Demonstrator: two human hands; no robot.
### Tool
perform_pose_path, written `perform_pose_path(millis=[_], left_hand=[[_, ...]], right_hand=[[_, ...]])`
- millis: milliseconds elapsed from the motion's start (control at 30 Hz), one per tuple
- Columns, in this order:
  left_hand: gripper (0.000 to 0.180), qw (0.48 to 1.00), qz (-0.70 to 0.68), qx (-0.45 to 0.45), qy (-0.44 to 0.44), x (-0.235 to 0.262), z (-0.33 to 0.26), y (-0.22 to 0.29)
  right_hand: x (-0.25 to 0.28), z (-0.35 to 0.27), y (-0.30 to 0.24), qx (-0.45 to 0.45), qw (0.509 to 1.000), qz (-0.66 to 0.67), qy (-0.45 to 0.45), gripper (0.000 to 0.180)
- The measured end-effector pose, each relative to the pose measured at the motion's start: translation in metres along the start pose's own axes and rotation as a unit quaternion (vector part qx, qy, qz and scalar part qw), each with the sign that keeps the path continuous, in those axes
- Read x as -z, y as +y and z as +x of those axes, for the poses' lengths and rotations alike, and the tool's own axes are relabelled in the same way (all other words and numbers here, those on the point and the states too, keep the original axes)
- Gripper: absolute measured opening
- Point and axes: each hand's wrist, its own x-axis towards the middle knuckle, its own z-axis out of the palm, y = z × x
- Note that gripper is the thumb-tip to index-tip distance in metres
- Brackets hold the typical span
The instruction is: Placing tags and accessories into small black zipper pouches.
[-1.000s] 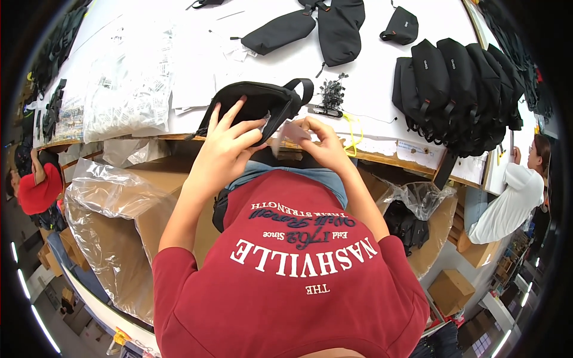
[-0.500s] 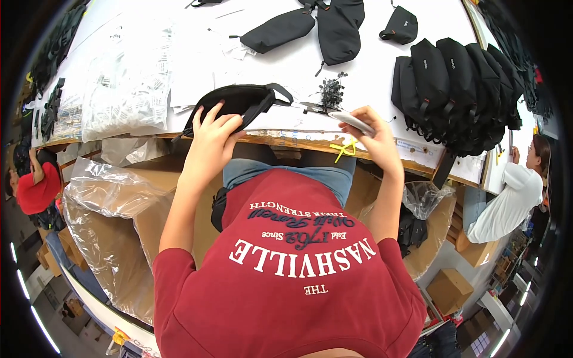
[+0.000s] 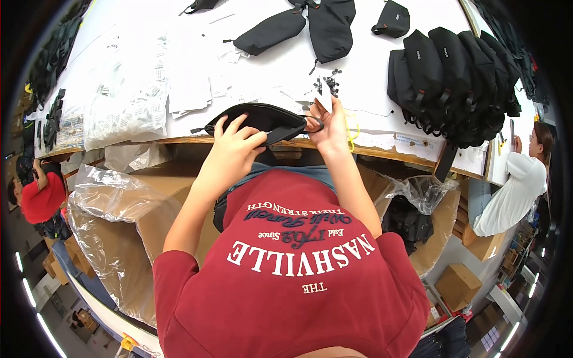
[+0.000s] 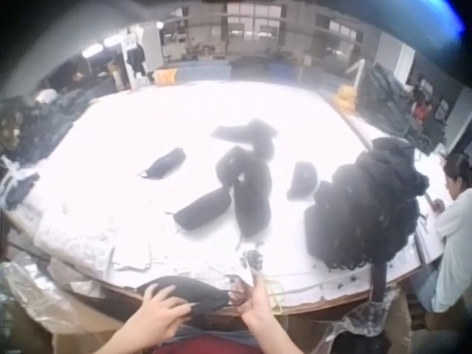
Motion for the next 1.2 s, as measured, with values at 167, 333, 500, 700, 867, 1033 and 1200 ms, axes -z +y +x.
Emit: perform_pose_path(millis=[167, 333, 500, 700, 867, 1033, 1200], left_hand=[[0.016, 1.000, -0.001, 0.007, -0.002, -0.001, -0.003, 0.003], [0.014, 1.000, -0.022, 0.006, -0.009, 0.003, -0.003, 0.001], [0.016, 0.998, -0.053, -0.019, 0.001, 0.006, 0.006, 0.010], [0.015, 0.992, -0.051, -0.082, 0.076, 0.003, 0.009, 0.003], [0.016, 0.991, 0.003, -0.090, 0.102, -0.003, 0.001, -0.007], [0.020, 0.986, 0.007, -0.119, 0.120, 0.001, 0.000, -0.008], [0.036, 0.985, -0.034, -0.111, 0.128, -0.007, -0.001, -0.008]], right_hand=[[-0.025, -0.005, 0.002, 0.110, 0.977, -0.101, 0.151, 0.026], [-0.008, -0.007, -0.029, 0.348, 0.871, -0.342, 0.053, 0.022], [-0.056, -0.055, -0.025, 0.406, 0.616, -0.669, -0.092, 0.013], [-0.060, -0.061, -0.013, 0.390, 0.381, -0.822, -0.163, 0.016], [-0.060, -0.064, -0.010, 0.346, 0.437, -0.803, -0.210, 0.030], [-0.062, -0.063, -0.020, 0.224, 0.558, -0.791, -0.110, 0.042], [-0.048, -0.059, -0.015, 0.042, 0.709, -0.679, -0.183, 0.029]])
